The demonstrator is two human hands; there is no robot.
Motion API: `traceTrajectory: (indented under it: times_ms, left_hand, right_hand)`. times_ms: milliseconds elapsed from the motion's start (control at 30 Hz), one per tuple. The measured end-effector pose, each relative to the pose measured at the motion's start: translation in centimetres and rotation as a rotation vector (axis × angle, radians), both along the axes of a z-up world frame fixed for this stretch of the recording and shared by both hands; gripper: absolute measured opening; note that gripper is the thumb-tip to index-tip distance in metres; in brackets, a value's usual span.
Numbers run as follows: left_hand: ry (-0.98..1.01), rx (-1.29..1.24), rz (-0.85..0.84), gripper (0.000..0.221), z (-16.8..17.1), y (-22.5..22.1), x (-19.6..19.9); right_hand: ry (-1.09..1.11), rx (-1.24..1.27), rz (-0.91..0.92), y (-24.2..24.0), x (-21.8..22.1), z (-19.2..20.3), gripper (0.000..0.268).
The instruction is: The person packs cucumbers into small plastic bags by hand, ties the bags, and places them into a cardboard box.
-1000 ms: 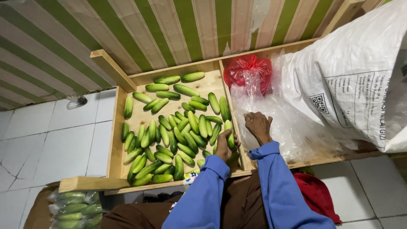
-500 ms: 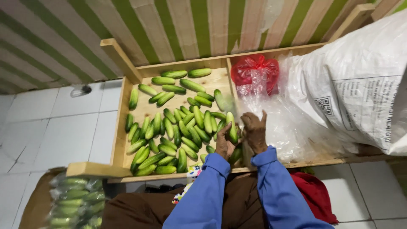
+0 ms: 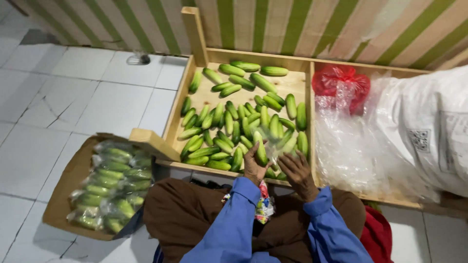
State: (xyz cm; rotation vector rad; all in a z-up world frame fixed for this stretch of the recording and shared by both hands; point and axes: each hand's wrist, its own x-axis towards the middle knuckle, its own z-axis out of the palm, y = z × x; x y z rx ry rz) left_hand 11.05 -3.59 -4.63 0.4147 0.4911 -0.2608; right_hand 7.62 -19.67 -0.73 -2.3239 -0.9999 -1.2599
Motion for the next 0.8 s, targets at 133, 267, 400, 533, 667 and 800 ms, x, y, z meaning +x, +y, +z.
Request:
traceTrajectory:
  times_ms: [133, 267, 400, 533, 667, 800]
  left_hand:
    - [0.059, 0.066, 0.080, 0.055, -0.3, 2.3, -1.4]
    - [0.113, -0.005, 0.302, 0.041, -3.6, 3.6, -1.1]
    - [0.123, 0.046, 0.370, 0.043, -0.4, 5.3, -2.9]
    - [0.028, 0.295, 0.384, 0.038, -0.6, 5.9, -3.1]
    - [-0.071, 0.537, 0.314, 0.035, 5.0, 5.2, -5.0]
    - [-0.128, 0.599, 0.300, 0.036, 3.9, 4.1, -5.5]
  right_hand:
    - [-0.043, -0.034, 0.065, 2.0, -1.8, 0.9, 0.022]
    - [0.037, -0.078, 0.096, 2.4, -2.4, -0.5, 0.023]
    - [0.164, -0.117, 0.099, 3.2, -2.6, -0.6, 0.030]
    - [0.328, 0.007, 0.043, 4.7, -3.7, 0.9, 0.055]
    - [0.347, 0.231, 0.007, 7.1, -2.9, -4.2, 0.066]
    - [0.748, 0.466, -0.067, 11.6, -4.3, 0.6, 0.047]
